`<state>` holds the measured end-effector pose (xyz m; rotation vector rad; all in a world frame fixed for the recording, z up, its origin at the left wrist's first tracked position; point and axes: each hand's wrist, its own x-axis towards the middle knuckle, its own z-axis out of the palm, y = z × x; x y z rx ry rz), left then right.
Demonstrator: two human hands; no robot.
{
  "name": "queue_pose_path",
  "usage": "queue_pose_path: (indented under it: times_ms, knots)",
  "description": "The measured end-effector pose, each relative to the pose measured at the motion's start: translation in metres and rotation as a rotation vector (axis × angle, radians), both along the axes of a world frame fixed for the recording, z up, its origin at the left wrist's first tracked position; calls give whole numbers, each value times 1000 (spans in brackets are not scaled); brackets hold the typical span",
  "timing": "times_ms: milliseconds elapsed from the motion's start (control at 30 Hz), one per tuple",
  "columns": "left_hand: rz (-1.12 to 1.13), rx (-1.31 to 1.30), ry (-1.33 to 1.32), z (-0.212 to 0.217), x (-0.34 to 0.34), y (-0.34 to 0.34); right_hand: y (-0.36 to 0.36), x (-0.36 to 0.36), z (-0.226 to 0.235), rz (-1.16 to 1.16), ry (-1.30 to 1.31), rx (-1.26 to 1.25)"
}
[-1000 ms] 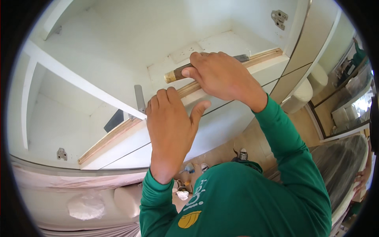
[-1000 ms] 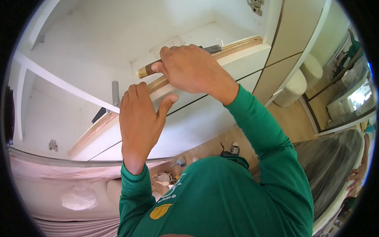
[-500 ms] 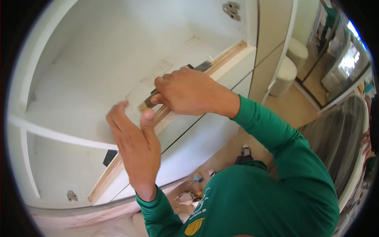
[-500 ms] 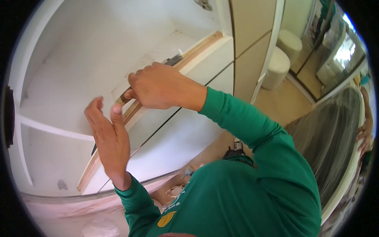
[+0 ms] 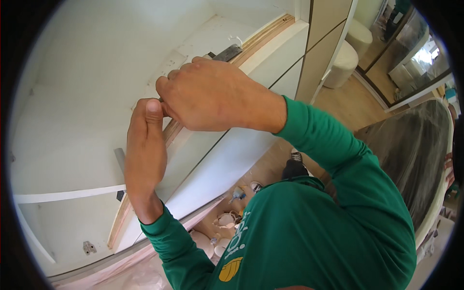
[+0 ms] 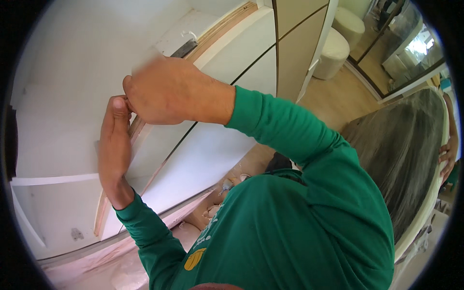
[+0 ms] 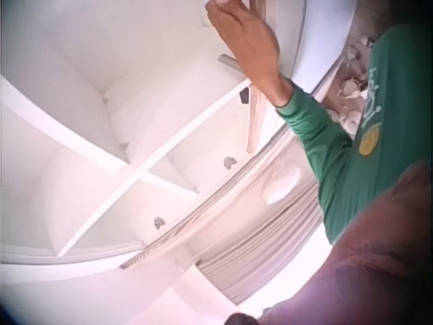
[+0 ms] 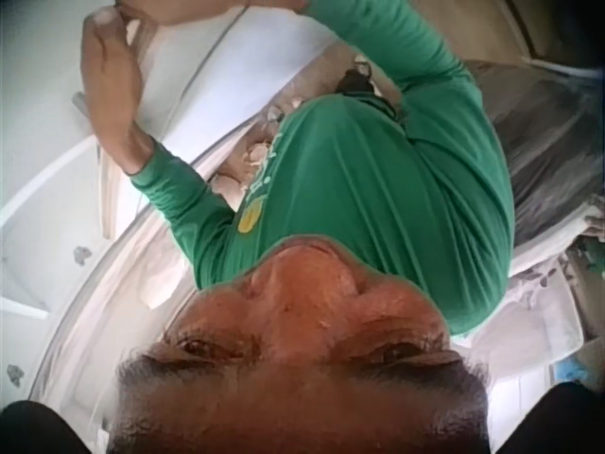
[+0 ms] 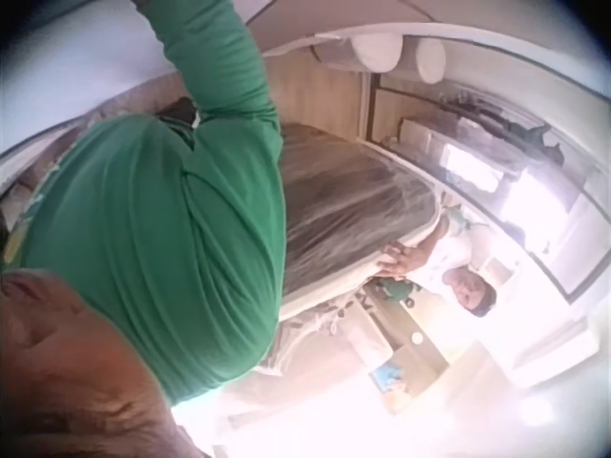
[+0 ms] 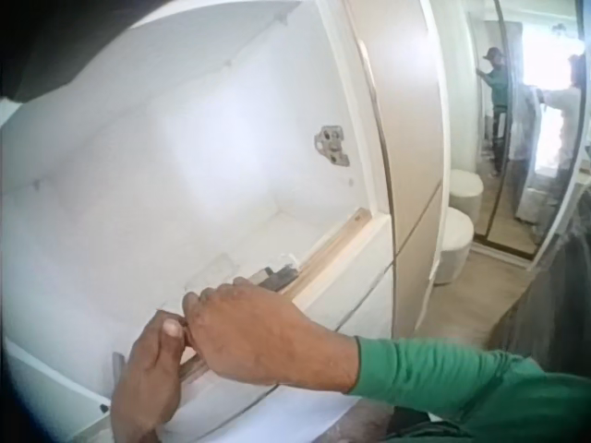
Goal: The person applies a strip of adhesive tape to the wooden edge of a white cabinet frame and smooths it down by hand before tearing or cutting the tape.
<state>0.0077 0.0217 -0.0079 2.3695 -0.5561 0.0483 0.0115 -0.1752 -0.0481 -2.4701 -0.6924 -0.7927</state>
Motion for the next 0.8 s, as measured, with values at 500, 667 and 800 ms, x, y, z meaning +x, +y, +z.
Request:
queue_pose_path:
  times_ms: [500,667,800]
  knots:
    - [-40,32,-250,-5,-1,-6,-1,-1,1,-10,-20,8]
    - [180,167,-199,10,-22,-8,1,6,8,145,93,26]
    - [97,79,-298,5,-15,-11,-9,0,20,145,189,65]
